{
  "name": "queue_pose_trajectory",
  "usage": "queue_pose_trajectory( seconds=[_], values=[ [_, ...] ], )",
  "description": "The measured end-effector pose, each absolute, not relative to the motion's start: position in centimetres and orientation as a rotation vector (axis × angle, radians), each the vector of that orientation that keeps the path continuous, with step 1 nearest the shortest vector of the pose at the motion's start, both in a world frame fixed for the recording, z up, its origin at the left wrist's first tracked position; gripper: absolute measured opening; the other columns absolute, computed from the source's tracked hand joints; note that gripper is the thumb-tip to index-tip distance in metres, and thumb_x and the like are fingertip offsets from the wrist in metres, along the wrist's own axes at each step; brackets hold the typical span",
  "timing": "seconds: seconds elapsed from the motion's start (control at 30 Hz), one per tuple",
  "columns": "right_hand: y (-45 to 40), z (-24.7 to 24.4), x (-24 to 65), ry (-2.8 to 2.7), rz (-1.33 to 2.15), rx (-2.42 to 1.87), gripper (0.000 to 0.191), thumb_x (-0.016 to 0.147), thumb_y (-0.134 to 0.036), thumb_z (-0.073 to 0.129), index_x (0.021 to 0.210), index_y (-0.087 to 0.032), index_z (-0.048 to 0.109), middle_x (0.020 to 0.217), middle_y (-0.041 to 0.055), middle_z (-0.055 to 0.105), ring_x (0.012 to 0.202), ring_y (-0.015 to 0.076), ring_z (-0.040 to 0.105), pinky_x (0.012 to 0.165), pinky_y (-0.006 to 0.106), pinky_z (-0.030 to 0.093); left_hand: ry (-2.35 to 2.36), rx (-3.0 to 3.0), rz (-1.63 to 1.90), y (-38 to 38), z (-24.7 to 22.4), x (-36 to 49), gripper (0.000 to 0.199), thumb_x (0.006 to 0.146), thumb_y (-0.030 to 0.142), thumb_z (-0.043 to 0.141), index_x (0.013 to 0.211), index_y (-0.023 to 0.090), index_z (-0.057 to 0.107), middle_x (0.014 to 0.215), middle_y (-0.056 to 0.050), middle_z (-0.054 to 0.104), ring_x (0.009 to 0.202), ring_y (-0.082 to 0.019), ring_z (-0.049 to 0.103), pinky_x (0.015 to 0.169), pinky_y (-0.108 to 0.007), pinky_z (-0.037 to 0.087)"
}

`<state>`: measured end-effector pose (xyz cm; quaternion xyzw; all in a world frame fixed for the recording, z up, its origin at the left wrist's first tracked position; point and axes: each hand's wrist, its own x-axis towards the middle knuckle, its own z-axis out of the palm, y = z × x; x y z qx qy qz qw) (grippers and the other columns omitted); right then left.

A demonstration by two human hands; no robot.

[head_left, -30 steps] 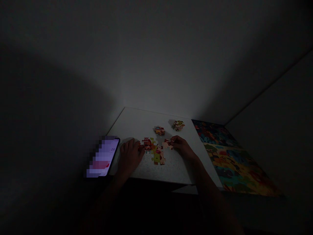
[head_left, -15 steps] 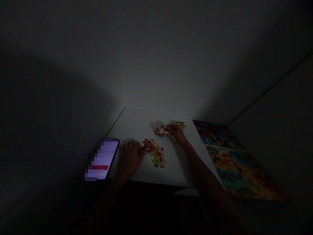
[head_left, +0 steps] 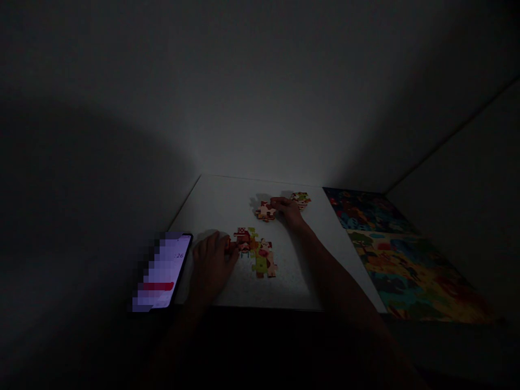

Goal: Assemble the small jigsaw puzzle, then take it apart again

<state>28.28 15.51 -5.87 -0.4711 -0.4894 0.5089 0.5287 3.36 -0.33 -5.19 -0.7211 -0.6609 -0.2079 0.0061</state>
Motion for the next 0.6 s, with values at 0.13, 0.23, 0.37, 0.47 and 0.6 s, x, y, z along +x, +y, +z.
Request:
queue_pose_trajectory(
  seconds=[0.13,0.23,0.37,0.47,0.6],
  values=[
    [15.8,-6.1,28.2,-1.162,1.228,-1.116,0.035,0.056,-0.039,0.084,0.083,-0.020,0.073,0.078,0.0031,0.074,0.077,0.0187,0.068,0.074,0.032,0.051,-2.093,-2.266,-0.644,-0.2,-5.3,3.3,0.036,0.092,0.043,0.052,0.118,0.020,0.062,0.133,-0.014,0.056,0.124,-0.033,0.048,0.106,-0.053,0.035],
    [15.9,-6.4,28.1,-1.175,1.265,-1.100,0.039,0.057,-0.041,0.084,0.087,-0.019,0.072,0.079,0.0046,0.075,0.075,0.0181,0.068,0.072,0.031,0.051,-2.100,-2.268,-0.606,-0.1,-5.3,3.2,0.041,0.094,0.044,0.049,0.124,0.018,0.060,0.136,-0.016,0.054,0.126,-0.034,0.047,0.106,-0.052,0.036],
    [16.0,-7.0,27.9,-1.246,1.223,-1.119,0.040,0.060,-0.044,0.082,0.088,-0.018,0.071,0.079,0.0052,0.075,0.073,0.0177,0.068,0.070,0.030,0.051,-2.101,-2.264,-0.592,-0.2,-5.4,3.2,0.044,0.095,0.044,0.044,0.126,0.017,0.060,0.139,-0.016,0.052,0.128,-0.034,0.045,0.107,-0.051,0.035],
    [16.0,-7.3,27.8,-1.359,1.119,-1.155,0.038,0.065,-0.045,0.080,0.089,-0.017,0.072,0.078,0.0039,0.074,0.070,0.0159,0.066,0.067,0.029,0.050,-2.109,-2.281,-0.600,-0.2,-5.4,3.1,0.045,0.094,0.047,0.045,0.126,0.018,0.060,0.140,-0.015,0.052,0.129,-0.034,0.045,0.108,-0.051,0.034],
    [15.7,-7.2,27.8,-1.484,0.978,-1.220,0.034,0.071,-0.042,0.075,0.094,-0.016,0.073,0.075,0.0029,0.071,0.066,0.0137,0.061,0.064,0.026,0.047,-2.128,-2.311,-0.626,0.0,-5.7,2.7,0.045,0.094,0.049,0.045,0.125,0.020,0.061,0.141,-0.014,0.052,0.130,-0.034,0.045,0.108,-0.051,0.035]
  ],
)
